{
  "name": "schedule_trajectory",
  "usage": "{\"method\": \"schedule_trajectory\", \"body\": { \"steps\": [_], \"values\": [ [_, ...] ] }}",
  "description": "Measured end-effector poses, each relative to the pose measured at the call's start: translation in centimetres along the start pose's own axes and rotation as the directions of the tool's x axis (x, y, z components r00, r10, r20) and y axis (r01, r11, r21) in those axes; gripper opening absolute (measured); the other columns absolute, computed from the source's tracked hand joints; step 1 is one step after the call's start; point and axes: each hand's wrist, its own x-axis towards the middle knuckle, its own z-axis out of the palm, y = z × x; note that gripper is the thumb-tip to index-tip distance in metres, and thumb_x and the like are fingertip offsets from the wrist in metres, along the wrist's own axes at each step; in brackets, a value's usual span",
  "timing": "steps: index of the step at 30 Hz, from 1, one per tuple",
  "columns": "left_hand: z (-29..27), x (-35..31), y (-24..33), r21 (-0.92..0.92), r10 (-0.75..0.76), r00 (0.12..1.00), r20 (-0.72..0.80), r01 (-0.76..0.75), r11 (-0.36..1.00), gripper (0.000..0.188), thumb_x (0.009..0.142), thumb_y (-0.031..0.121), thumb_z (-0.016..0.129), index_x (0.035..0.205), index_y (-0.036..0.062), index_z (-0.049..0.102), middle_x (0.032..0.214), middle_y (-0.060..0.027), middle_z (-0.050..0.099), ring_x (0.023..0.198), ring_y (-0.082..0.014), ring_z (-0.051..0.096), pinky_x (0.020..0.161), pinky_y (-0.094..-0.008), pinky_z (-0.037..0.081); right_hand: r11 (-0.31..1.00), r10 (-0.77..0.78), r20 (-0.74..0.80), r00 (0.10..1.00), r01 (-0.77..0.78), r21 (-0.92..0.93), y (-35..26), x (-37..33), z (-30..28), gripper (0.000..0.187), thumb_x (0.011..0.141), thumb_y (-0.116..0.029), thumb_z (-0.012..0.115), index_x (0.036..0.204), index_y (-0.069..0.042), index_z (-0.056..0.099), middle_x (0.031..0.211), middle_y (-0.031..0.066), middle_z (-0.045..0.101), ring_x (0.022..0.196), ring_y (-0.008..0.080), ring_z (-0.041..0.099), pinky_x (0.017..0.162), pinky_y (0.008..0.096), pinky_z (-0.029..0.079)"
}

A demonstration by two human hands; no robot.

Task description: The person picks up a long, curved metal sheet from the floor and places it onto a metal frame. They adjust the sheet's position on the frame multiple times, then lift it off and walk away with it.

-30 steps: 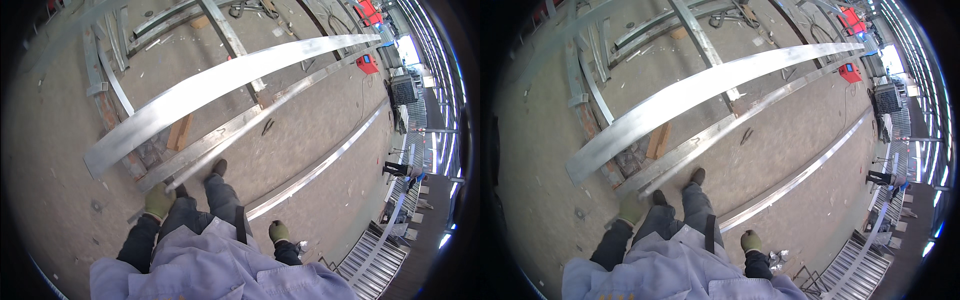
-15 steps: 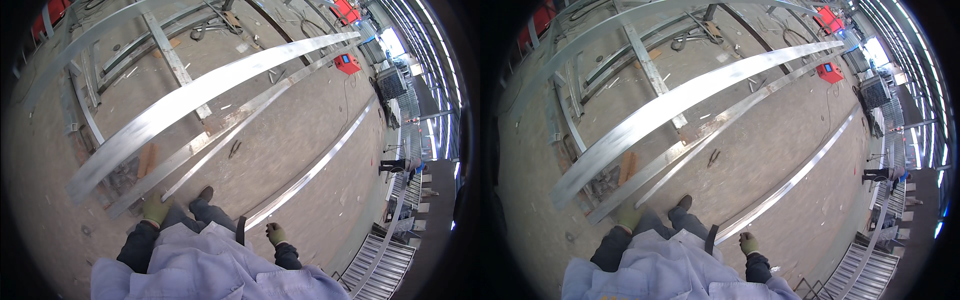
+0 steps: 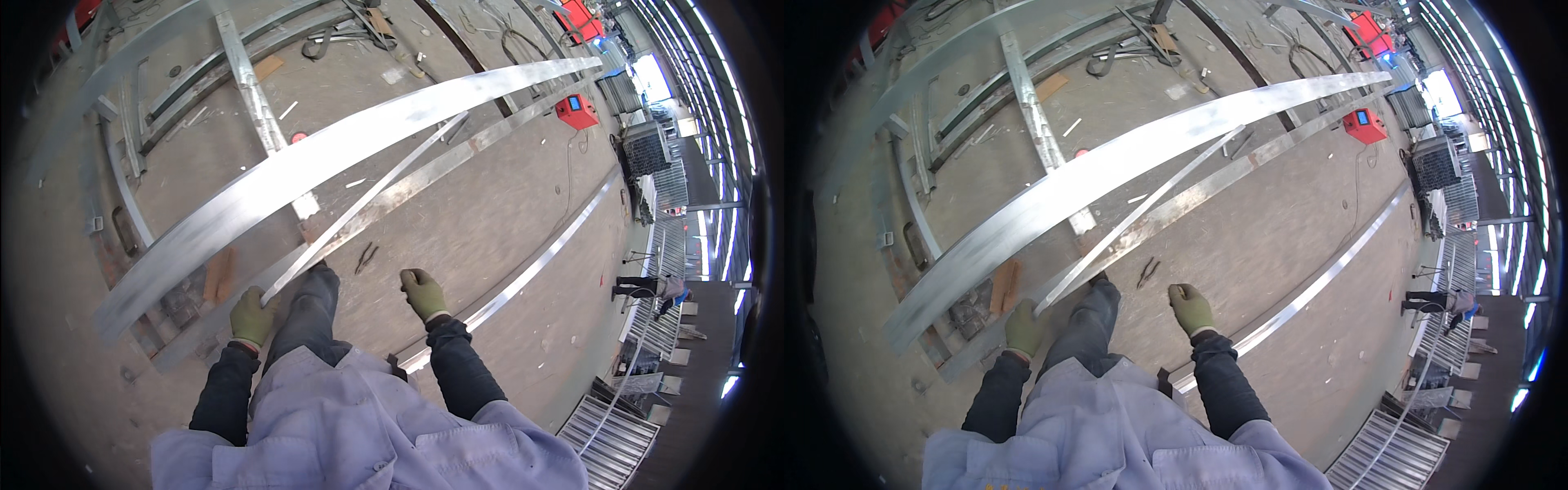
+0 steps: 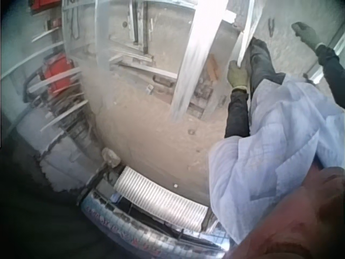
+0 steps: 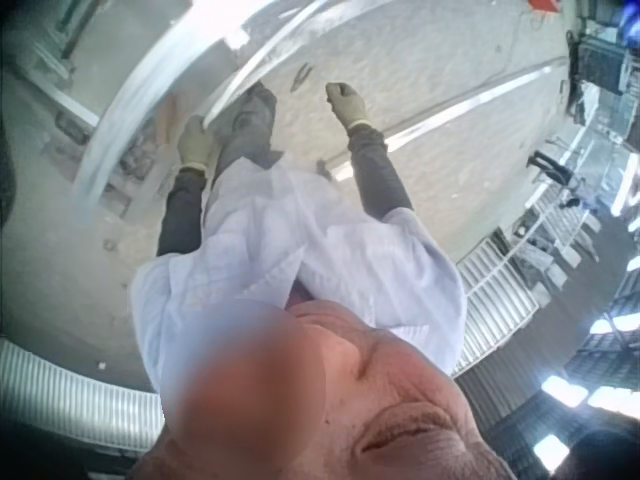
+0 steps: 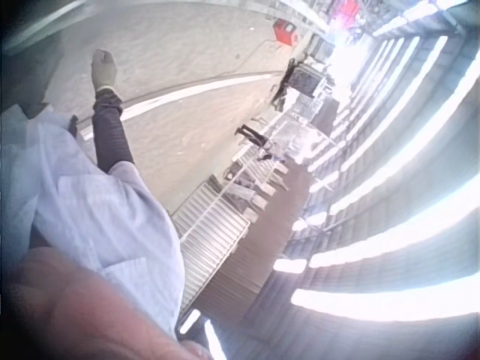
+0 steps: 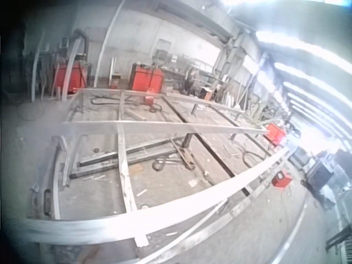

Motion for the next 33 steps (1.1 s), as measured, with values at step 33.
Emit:
{"method": "schedule_trajectory", "body": {
  "steps": [33],
  "values": [
    [12.2,27.5,7.2,0.286,-0.139,0.985,-0.105,0.164,0.944,0.024,0.09,0.025,0.067,0.109,0.011,0.066,0.109,-0.0108,0.068,0.11,-0.0351,0.062,0.105,-0.053,0.042,0.979,0.148,0.247,0.958,-0.177,0.101,-15.5,40.8,8.1,0.066,0.093,-0.072,0.064,0.096,-0.007,0.072,0.073,-0.0014,0.065,0.053,0.0077,0.049,0.046,0.0277,0.032]
  ]
}}
